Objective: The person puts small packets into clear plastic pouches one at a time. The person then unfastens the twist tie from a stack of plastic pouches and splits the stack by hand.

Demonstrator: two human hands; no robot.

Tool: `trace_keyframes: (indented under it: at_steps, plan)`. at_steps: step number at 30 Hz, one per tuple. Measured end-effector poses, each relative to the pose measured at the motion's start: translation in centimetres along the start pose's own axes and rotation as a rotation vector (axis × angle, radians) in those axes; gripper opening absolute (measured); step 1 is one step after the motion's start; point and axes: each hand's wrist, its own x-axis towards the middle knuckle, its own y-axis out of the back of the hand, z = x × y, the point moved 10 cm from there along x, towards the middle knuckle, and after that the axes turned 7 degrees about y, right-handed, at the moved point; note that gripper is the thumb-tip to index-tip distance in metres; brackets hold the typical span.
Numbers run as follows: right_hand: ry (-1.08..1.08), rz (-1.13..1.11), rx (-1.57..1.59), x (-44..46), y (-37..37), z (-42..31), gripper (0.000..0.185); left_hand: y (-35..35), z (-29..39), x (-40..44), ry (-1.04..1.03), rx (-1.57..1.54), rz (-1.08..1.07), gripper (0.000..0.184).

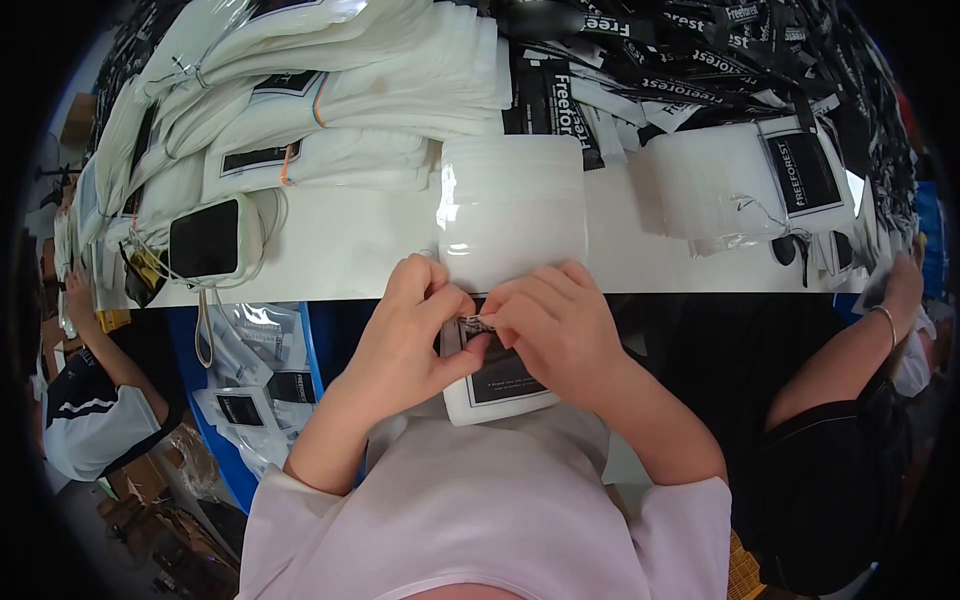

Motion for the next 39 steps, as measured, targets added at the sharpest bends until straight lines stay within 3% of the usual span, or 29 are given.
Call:
trace_keyframes:
  at_steps: [5,11,14,23,32,39]
  plan:
    - [-0.172,-0.129,0.136,0.2,-0.5,1.6,0.02,-0.3,-0.4,0.3,-0.055,-0.085,-0.136,0.024]
    - [-0.308,-0.203,0.206,0.5,-0.9,2.1,0.017,-0.3,1.4,-0.7,-0.43,0.215,0.029,0.019]
    - [-0.363,-0.244,0.254,0.6,-1.0,2.3,0.015,-0.5,1.5,-1.2,-0.489,0.277,0.065,0.019]
    - [-0.282,-0.222,0.193,1.1,-1.1,2.1,0.011,-0.2,0.7,1.1,-0.212,-0.068,-0.251,0.027]
    - [-0.444,-0.285,0.312,1.4,-1.2,2.6,0.009,-0.6,1.1,1.5,-0.309,0.005,-0.362,0.023]
    - [-0.611,-0.32,0.456,1.2,-1.8,2.8,0.007,0.1,0.7,1.7,-0.262,-0.143,-0.422,0.016]
